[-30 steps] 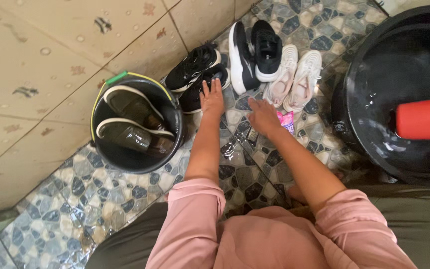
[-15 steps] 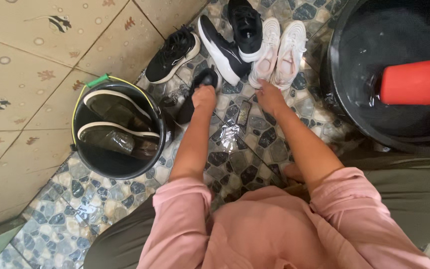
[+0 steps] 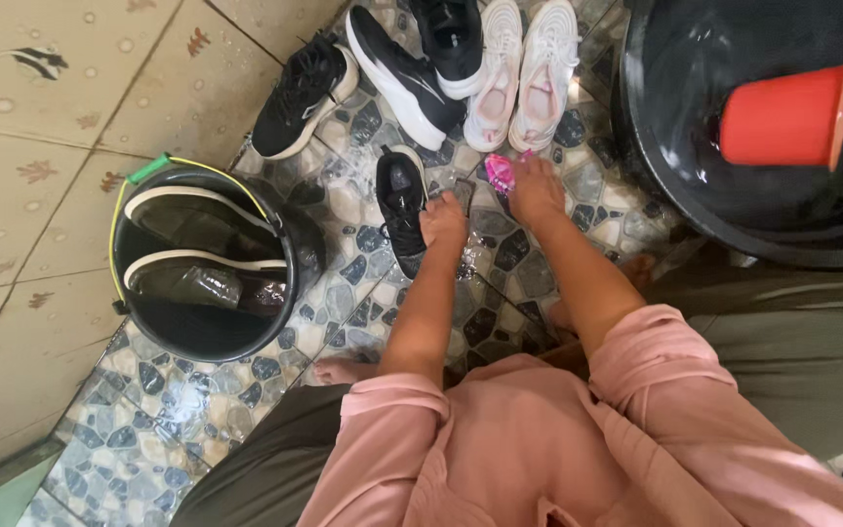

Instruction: The person scrubs a dark shoe with a brush and water, rinses it with a red cup, then scrubs a white shoe similarly. They use a bucket of water and a pink cleaning packet, working on a tiled floor with several other shoes nearby.

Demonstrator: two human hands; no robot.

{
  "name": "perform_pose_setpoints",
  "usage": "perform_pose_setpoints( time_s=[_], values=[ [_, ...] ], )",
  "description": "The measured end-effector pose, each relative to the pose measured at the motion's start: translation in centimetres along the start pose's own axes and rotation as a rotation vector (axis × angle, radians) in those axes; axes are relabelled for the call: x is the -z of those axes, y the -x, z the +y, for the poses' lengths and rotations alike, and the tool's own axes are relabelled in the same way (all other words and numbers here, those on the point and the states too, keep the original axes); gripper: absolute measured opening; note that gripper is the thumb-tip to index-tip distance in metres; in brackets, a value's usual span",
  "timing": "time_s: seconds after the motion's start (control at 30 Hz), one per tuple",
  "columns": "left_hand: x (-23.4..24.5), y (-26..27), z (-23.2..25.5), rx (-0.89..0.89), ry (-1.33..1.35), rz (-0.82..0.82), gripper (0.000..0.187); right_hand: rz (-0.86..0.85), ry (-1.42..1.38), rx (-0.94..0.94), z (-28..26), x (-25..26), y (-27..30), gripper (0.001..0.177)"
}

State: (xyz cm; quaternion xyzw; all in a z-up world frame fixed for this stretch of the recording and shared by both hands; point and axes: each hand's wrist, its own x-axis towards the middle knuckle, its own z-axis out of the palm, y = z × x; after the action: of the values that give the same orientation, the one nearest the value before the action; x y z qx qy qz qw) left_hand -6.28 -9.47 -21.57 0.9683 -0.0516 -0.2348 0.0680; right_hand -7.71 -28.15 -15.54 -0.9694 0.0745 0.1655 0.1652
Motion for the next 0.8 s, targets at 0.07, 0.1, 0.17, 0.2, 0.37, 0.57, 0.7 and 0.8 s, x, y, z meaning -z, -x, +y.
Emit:
perform_pose_setpoints(
  time_s=[0.07,0.1,0.17,0.2,0.37,0.57,0.7,0.8],
  values=[
    [-1.7,0.9,-0.9,-0.041,-0.101,0.021,0.043,0.012,-0.017,0.05,-0.3,-0.4,-0.3,0.07],
    [-2.2,1.4,-1.2,-0.079,-0.155,0.077,0.036,0.02,-0.026,0.077,-0.4,-0.9,-0.7,0.07],
    [-1.7,1.0,-0.9,-0.104,-0.192,0.129,0.036,-0.04,0.031,0.031,-0.2,-1.8,-2.4,0.081],
    [-1.2,1.1,-0.7,-0.089,-0.179,0.109,0.043,-0.075,0.055,0.008,-0.2,-2.7,-3.0,0.087],
    [2.8,1.0,-0.2,-0.031,-0.139,-0.014,0.064,0.061,0.235,0.018,1.4,-8.2,-5.1,0.037],
    [5.6,0.8,-1.5,-0.06,0.378,0.057,0.066,-0.06,0.104,-0.048,2.2,-6.8,-6.7,0.036],
    [6.7,0.9,-3.2,-0.116,0.849,0.211,0.05,0.134,-0.244,0.126,0.7,-2.6,-4.5,0.03],
    [8.6,1.1,-3.4,-0.163,0.998,0.36,0.048,0.239,-0.66,0.399,-0.8,0.7,-3.8,0.027]
  ],
)
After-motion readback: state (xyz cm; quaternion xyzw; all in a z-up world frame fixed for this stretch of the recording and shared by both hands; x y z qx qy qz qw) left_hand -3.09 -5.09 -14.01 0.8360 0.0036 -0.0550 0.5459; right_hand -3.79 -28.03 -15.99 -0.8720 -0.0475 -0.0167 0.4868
